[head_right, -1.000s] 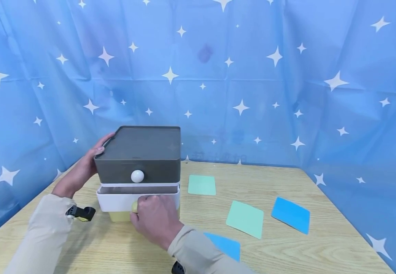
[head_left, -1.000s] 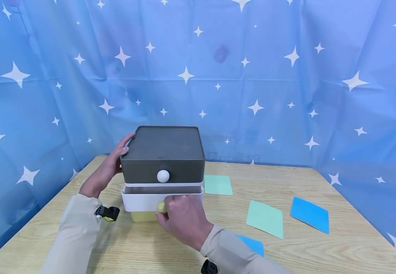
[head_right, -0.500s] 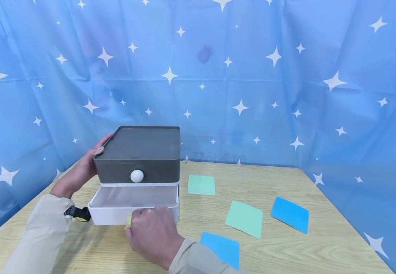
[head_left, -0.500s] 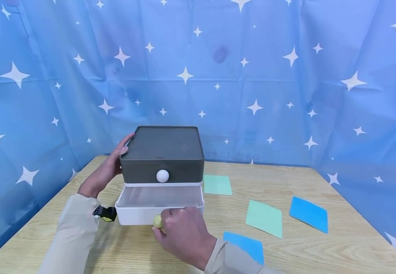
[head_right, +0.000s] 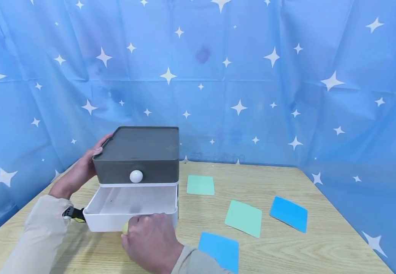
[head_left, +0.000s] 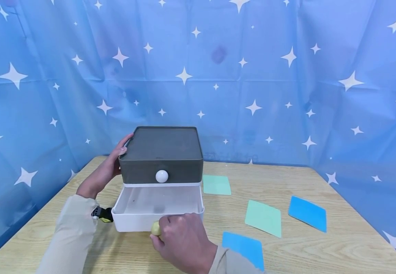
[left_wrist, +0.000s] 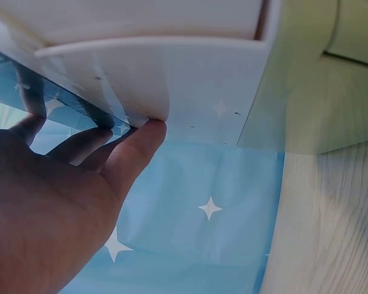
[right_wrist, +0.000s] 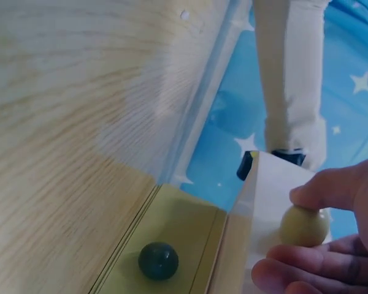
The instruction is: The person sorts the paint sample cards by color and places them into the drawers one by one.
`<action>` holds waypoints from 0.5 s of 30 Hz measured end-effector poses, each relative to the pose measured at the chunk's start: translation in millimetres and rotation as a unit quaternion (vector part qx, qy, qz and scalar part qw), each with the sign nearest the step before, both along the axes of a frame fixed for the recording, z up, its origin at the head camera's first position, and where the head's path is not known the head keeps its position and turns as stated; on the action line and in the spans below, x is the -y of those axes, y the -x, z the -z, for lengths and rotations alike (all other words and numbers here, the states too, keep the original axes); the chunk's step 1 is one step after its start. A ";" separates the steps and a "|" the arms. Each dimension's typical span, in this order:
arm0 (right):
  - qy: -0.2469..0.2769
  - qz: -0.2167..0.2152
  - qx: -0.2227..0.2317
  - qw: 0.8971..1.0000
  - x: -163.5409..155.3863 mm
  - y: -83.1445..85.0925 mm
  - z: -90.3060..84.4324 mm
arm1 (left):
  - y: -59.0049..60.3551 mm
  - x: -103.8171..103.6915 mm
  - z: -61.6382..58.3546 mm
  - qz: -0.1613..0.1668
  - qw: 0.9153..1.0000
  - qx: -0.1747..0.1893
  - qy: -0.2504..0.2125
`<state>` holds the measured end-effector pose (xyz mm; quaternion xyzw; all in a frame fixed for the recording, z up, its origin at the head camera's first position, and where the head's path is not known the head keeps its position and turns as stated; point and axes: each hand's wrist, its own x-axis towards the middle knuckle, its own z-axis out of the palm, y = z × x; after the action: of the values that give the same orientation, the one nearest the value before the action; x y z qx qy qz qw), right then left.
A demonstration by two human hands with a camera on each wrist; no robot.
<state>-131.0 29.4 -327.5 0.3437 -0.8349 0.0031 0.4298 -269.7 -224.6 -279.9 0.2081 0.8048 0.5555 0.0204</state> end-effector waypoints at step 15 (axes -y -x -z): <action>-0.009 -0.002 0.001 1.000 0.5 -7.3 0.2 | 1.5 0.3 0.7 0.004 1.000 0.004 -0.002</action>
<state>-123.7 28.9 -327.7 0.3497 -0.8345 -0.0035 0.4259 -271.1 -224.9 -280.6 0.2088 0.8029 0.5577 0.0252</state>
